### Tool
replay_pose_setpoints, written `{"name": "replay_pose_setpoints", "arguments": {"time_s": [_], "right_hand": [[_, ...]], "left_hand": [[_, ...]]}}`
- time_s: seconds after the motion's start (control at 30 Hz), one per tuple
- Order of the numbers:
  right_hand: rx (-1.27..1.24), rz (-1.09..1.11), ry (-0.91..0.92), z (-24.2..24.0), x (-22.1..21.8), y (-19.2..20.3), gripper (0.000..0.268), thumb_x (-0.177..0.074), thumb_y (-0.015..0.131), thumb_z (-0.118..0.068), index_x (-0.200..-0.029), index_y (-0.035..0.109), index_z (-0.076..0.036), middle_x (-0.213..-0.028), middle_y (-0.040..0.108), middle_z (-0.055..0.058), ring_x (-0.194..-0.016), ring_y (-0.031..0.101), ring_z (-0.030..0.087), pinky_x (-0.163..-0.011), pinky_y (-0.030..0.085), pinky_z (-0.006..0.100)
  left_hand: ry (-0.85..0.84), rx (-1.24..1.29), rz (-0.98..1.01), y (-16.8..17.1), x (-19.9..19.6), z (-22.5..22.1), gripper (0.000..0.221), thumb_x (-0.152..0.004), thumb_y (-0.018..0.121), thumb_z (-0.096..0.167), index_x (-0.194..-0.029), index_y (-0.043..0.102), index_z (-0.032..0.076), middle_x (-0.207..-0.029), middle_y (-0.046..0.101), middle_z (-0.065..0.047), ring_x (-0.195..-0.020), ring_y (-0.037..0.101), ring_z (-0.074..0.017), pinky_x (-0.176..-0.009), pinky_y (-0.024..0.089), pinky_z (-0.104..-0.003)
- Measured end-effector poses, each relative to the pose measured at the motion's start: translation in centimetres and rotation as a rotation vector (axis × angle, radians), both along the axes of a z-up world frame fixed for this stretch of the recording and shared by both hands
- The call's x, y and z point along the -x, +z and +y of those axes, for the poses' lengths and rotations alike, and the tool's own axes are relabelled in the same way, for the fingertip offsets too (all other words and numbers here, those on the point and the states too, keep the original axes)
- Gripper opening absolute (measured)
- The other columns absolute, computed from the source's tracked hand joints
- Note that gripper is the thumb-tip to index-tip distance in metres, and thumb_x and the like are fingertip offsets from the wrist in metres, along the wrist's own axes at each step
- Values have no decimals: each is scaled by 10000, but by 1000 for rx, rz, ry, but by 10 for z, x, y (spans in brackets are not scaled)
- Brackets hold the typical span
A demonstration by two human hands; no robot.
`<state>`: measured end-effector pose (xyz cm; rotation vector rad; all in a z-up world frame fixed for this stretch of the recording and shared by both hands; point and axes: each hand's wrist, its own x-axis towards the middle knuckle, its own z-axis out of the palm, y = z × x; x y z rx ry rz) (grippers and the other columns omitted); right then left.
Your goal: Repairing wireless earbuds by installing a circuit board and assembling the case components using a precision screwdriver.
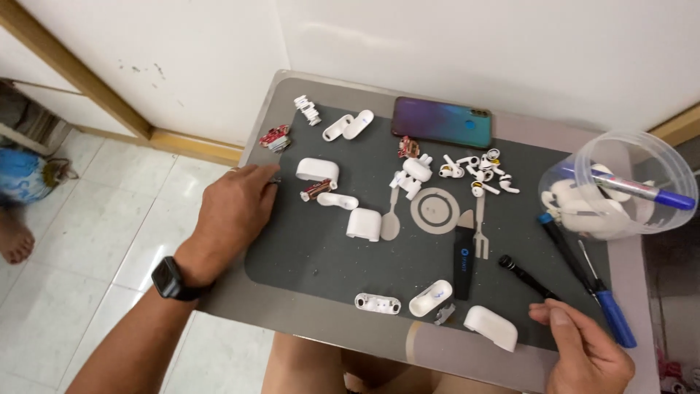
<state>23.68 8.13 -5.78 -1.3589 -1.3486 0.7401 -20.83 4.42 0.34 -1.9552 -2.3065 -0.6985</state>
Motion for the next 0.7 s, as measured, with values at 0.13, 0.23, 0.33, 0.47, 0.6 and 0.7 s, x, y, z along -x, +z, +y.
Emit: {"name": "replay_pose_setpoints", "arguments": {"time_s": [0.13,0.23,0.33,0.47,0.6,0.7], "right_hand": [[10,-48,-10,1,5,7,150,-1000,557,200,-1130,607,255,-942,655,376,-831,683,384,-826,578,424],[60,58,-6,2,4,6,172,-999,554,189,-1149,610,251,-937,651,356,-836,668,364,-868,552,388],[59,28,-14,1,6,9,180,-991,552,192,-1151,611,251,-945,656,361,-837,671,366,-872,560,403],[22,7,-18,1,7,11,164,-984,556,200,-1128,605,258,-953,653,373,-840,681,389,-860,573,426],[29,-79,-26,-1,8,14,138,-985,557,199,-1094,623,253,-938,662,362,-840,686,382,-844,573,422],[7,-70,15,1,-4,-2,145,-1011,531,220,-1121,606,276,-950,640,371,-879,672,397,-898,565,440]], "left_hand": [[-10,31,-111,16,-1,13,346,-868,704,128,-1194,711,11,-1260,695,-103,-829,703,-236,-726,565,-348],[-121,-116,33,9,-8,19,287,-868,761,174,-1129,766,54,-1127,714,-125,-767,652,-202,-635,549,-301],[-155,26,54,9,-23,22,267,-884,740,284,-1088,781,117,-935,714,-55,-750,647,-216,-645,524,-321],[-179,70,27,4,-27,19,223,-882,706,180,-1093,741,116,-1024,721,-34,-801,676,-211,-694,545,-341],[-170,-13,-87,10,-33,9,209,-865,721,119,-1065,746,65,-1054,736,-59,-833,689,-208,-738,551,-329],[-144,-5,-194,10,-32,2,315,-856,703,82,-1168,708,37,-1071,721,-75,-817,677,-226,-736,541,-340]]}}
